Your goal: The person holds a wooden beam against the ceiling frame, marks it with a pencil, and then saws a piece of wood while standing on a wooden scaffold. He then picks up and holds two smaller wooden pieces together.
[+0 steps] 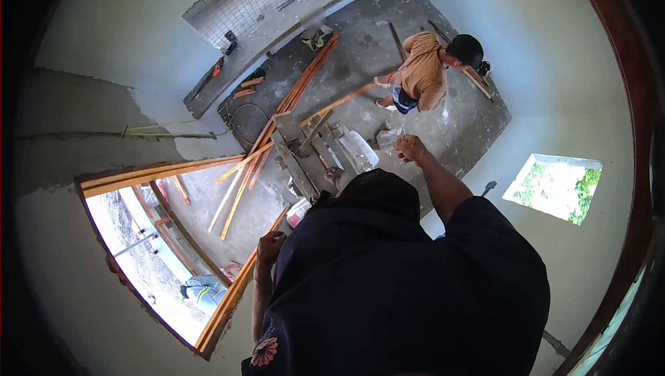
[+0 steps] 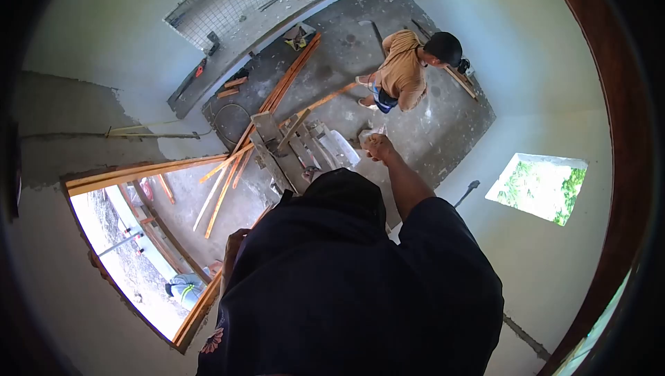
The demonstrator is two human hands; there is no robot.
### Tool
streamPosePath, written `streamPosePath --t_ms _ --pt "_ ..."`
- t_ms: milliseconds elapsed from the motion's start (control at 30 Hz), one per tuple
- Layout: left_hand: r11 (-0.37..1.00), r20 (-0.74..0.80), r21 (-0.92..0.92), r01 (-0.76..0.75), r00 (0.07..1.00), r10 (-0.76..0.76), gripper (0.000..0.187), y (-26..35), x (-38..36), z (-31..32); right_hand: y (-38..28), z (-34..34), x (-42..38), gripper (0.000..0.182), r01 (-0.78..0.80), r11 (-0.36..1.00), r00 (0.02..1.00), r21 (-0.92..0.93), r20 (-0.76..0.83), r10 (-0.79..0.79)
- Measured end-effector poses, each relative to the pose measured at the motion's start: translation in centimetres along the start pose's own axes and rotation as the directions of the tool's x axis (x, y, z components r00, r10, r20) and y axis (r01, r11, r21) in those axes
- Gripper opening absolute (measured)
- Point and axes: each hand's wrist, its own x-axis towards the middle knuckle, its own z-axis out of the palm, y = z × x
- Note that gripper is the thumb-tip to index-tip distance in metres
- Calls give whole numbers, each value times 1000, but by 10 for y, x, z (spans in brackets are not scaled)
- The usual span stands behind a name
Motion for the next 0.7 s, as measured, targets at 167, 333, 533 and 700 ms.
streamPosePath --t_ms 167,333,533,700 --pt "1000 -39 -10 -3 999 3 33 96 -11 -17 27 -13 -11 26 -86 967 996 -239 -28 82" --pt "973 95 145 -178 982 165 35 116 4 -15 42 -5 -14 41 194 811 956 -552 -81 -283" --pt "866 211 230 -444 892 401 48 167 52 -48 -38 12 -92 27 544 792 778 -276 -187 -600" --pt "348 119 336 -876 406 906 23 333 32 -130 -118 16 -217 26 634 718 624 -287 -358 -695"
